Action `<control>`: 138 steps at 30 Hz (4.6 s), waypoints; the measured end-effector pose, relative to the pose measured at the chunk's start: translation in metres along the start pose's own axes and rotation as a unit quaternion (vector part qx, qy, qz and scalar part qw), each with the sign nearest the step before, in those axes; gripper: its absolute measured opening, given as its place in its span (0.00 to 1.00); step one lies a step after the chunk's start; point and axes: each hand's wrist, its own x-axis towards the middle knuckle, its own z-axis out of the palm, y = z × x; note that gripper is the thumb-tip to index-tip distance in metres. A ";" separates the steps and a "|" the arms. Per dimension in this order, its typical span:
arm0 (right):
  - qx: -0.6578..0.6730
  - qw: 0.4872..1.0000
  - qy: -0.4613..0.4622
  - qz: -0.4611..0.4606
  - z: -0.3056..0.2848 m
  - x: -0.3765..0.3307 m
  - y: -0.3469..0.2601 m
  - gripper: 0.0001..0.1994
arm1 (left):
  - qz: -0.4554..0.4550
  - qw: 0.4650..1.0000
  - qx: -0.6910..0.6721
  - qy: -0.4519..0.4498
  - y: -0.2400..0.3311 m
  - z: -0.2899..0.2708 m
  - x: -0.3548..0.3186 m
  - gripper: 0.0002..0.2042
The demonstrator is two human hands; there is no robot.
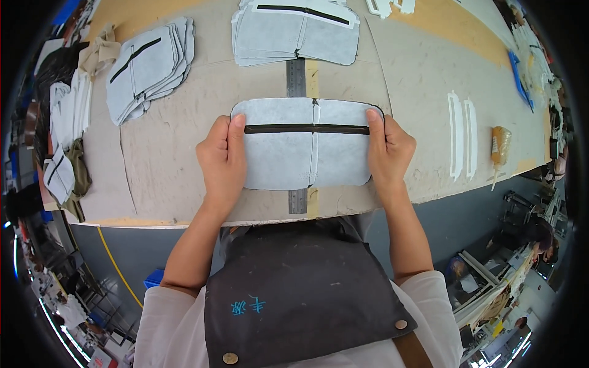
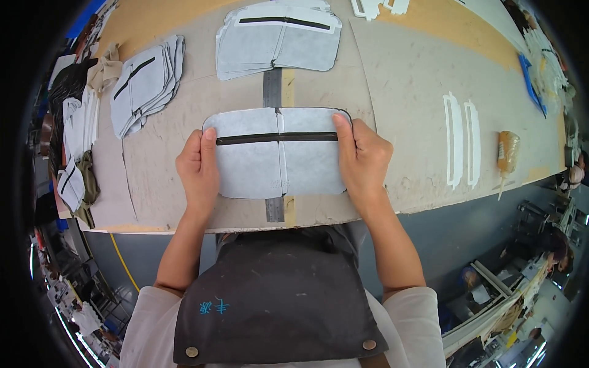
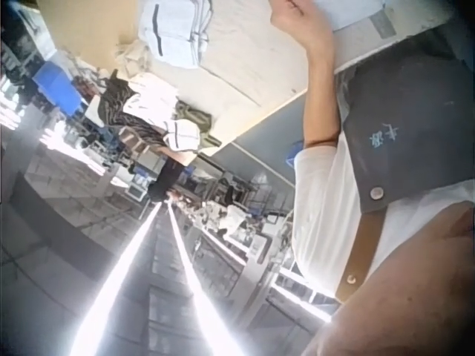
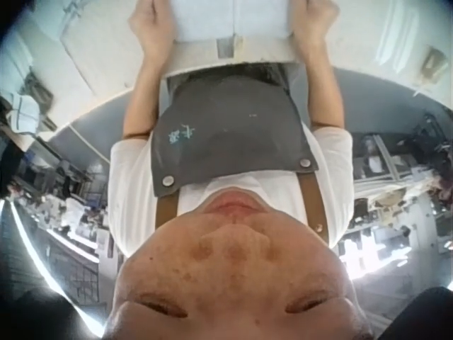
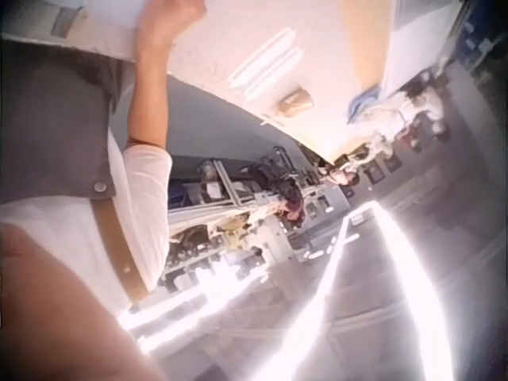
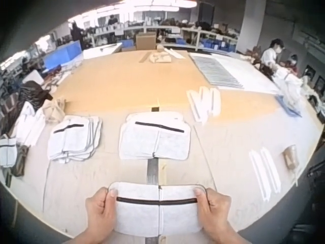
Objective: The recorder is aligning and pressing adhesive strips onto pre-cut leather/fabric pieces to assemble pockets or panels.
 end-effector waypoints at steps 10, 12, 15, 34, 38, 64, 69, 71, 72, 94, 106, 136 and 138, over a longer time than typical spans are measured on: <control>-0.108 0.989 -0.091 0.051 -0.016 0.007 0.003 0.11 | -0.001 0.992 0.111 -0.051 0.001 0.005 0.001 0.16; -0.150 0.986 -0.074 0.000 -0.017 0.006 0.001 0.07 | 0.033 0.979 0.183 -0.088 0.001 0.007 0.002 0.15; -0.229 0.938 -0.159 -0.204 -0.012 0.001 -0.005 0.21 | 0.050 0.971 0.203 -0.119 0.002 0.005 0.006 0.15; -0.258 0.855 -0.386 -0.233 0.006 -0.026 -0.029 0.33 | -0.139 0.936 0.115 -0.303 -0.002 -0.031 0.053 0.13; -0.246 0.857 -0.390 -0.232 0.007 -0.027 -0.029 0.32 | -0.089 0.939 0.142 -0.301 -0.005 -0.034 0.050 0.13; -0.227 0.858 -0.389 -0.249 0.007 -0.021 -0.019 0.33 | 0.250 0.852 0.320 -0.330 -0.005 -0.001 0.005 0.39; -0.229 0.858 -0.392 -0.241 0.006 -0.021 -0.020 0.32 | 0.228 0.848 0.363 -0.312 -0.012 -0.021 0.004 0.40; -0.217 0.860 -0.398 -0.235 0.006 -0.021 -0.019 0.33 | 0.220 0.853 0.369 -0.295 -0.013 -0.025 0.005 0.39; -0.215 0.861 -0.397 -0.234 0.006 -0.021 -0.019 0.33 | 0.221 0.852 0.371 -0.296 -0.013 -0.027 0.005 0.39; -0.223 0.887 -0.342 -0.215 -0.008 -0.017 0.000 0.35 | 0.275 0.852 0.298 -0.331 0.007 0.026 -0.005 0.42; -0.264 0.934 -0.199 -0.134 -0.068 -0.014 0.037 0.34 | 0.283 0.823 0.349 -0.348 0.008 0.020 0.003 0.42; 0.629 0.616 0.037 0.472 -0.221 -0.037 0.101 0.18 | 0.487 0.801 0.035 -0.348 0.121 0.290 -0.039 0.16; 0.661 0.595 0.022 0.456 -0.219 -0.034 0.102 0.18 | 0.482 0.806 0.038 -0.342 0.121 0.294 -0.041 0.15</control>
